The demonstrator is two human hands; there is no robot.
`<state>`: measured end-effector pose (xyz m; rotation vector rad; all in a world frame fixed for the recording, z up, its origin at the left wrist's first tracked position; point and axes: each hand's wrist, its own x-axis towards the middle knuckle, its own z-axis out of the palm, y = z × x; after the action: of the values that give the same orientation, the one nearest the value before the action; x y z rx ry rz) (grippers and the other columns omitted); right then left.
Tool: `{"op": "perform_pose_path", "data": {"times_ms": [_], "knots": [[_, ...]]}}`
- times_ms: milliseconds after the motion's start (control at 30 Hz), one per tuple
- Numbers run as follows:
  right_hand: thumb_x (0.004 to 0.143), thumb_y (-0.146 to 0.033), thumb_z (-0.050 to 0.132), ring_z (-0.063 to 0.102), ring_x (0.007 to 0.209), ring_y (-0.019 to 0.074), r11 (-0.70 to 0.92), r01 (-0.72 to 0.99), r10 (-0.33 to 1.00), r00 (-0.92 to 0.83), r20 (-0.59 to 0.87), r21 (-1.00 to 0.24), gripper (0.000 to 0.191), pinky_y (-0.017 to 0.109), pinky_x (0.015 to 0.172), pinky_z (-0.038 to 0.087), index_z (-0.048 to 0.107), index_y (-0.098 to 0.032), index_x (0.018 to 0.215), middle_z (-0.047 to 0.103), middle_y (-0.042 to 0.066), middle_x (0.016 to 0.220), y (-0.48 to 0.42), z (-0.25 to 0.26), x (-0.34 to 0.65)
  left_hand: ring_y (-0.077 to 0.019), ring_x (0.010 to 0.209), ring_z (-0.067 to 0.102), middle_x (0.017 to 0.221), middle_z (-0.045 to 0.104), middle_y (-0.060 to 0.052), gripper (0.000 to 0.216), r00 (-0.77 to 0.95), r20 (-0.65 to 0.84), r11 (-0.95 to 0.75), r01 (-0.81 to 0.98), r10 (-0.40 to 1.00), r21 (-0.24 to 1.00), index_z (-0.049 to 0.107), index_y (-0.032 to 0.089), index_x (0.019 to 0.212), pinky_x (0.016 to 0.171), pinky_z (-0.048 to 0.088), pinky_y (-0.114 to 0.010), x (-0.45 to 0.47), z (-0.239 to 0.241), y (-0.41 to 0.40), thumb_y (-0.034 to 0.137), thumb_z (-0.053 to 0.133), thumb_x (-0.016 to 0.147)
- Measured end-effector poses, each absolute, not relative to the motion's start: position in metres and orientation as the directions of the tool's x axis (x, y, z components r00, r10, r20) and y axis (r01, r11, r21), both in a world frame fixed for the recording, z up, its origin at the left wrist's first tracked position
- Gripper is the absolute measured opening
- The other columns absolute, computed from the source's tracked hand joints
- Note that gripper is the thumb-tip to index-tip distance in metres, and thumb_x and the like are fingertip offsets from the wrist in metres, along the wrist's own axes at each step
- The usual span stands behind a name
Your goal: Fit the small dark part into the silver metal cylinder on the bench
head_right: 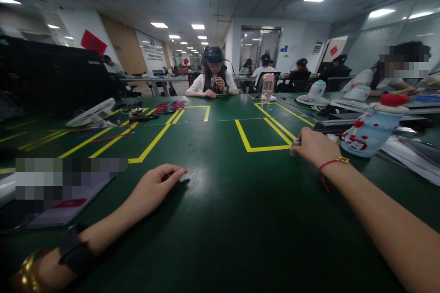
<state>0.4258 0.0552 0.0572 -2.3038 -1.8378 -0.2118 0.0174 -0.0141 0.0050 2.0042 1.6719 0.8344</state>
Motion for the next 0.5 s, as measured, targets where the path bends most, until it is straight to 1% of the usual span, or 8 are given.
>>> {"op": "perform_pose_path", "data": {"times_ms": [67,167,233,300,367,400,433,500], "knots": [[0.071,-0.040,0.061,0.057,0.080,0.0275,-0.169,0.981,0.950,0.188,0.250,-0.097,0.034,0.036,0.065,0.039,0.054,-0.012,0.088,0.061,0.017,0.085,0.054,0.057,0.423,-0.0216,0.082,0.061,0.093,0.069,-0.004,0.037,0.110,0.191,-0.209,0.741,0.975,0.638,0.068,0.023,0.093,0.071,0.044,-0.032,0.018,0.005,-0.014,0.049,0.042,0.085],[0.074,-0.039,0.058,0.058,0.084,0.0229,-0.054,0.983,0.943,0.108,0.315,-0.176,0.032,0.034,0.071,0.043,0.051,-0.013,0.093,0.061,0.015,0.093,0.050,0.058,0.406,-0.0214,0.081,0.061,0.093,0.069,-0.004,0.038,0.113,0.195,-0.213,0.742,0.974,0.635,0.068,0.023,0.093,0.071,0.044,-0.032,0.018,0.005,-0.014,0.049,0.042,0.085],[0.077,-0.042,0.056,0.059,0.086,0.0184,0.074,0.952,0.936,0.036,0.349,-0.296,0.035,0.031,0.074,0.046,0.049,-0.016,0.100,0.060,0.011,0.100,0.041,0.057,0.382,-0.0210,0.080,0.061,0.092,0.069,-0.004,0.038,0.116,0.198,-0.218,0.740,0.973,0.636,0.068,0.023,0.092,0.070,0.044,-0.031,0.018,0.004,-0.013,0.049,0.042,0.085],[0.079,-0.042,0.055,0.060,0.088,0.0165,0.273,0.802,0.929,-0.075,0.363,-0.531,0.037,0.030,0.077,0.049,0.046,-0.017,0.105,0.060,0.010,0.103,0.026,0.053,0.350,-0.0210,0.080,0.061,0.092,0.069,-0.004,0.038,0.116,0.201,-0.219,0.740,0.973,0.636,0.068,0.023,0.092,0.070,0.044,-0.031,0.018,0.004,-0.013,0.049,0.042,0.085],[0.079,-0.037,0.056,0.061,0.090,0.0167,0.445,0.516,0.895,-0.233,0.379,-0.732,0.036,0.033,0.080,0.050,0.045,-0.018,0.107,0.060,0.010,0.104,0.006,0.045,0.315,-0.0212,0.080,0.061,0.092,0.070,-0.004,0.038,0.114,0.200,-0.217,0.742,0.973,0.634,0.068,0.023,0.091,0.071,0.044,-0.031,0.019,0.003,-0.013,0.049,0.042,0.085],[0.079,-0.034,0.057,0.060,0.092,0.0166,0.492,0.407,0.867,-0.313,0.388,-0.770,0.034,0.034,0.082,0.050,0.046,-0.018,0.107,0.059,0.009,0.105,-0.005,0.041,0.298,-0.0213,0.080,0.061,0.092,0.070,-0.004,0.037,0.114,0.199,-0.216,0.744,0.973,0.633,0.068,0.022,0.091,0.071,0.044,-0.031,0.019,0.003,-0.013,0.049,0.042,0.085],[0.080,-0.031,0.057,0.059,0.094,0.0160,0.526,0.352,0.836,-0.383,0.394,-0.774,0.032,0.034,0.084,0.050,0.048,-0.019,0.108,0.059,0.008,0.106,-0.015,0.037,0.284,-0.0214,0.081,0.061,0.092,0.070,-0.004,0.037,0.113,0.200,-0.216,0.745,0.973,0.632,0.068,0.022,0.091,0.071,0.044,-0.031,0.019,0.002,-0.012,0.048,0.042,0.085],[0.080,-0.026,0.057,0.057,0.095,0.0150,0.580,0.351,0.785,-0.482,0.389,-0.735,0.029,0.033,0.086,0.049,0.051,-0.021,0.107,0.058,0.007,0.107,-0.032,0.030,0.263,-0.0214,0.082,0.061,0.092,0.069,-0.004,0.036,0.115,0.207,-0.223,0.744,0.972,0.630,0.068,0.022,0.091,0.072,0.044,-0.031,0.018,0.000,-0.011,0.048,0.043,0.085]]}}
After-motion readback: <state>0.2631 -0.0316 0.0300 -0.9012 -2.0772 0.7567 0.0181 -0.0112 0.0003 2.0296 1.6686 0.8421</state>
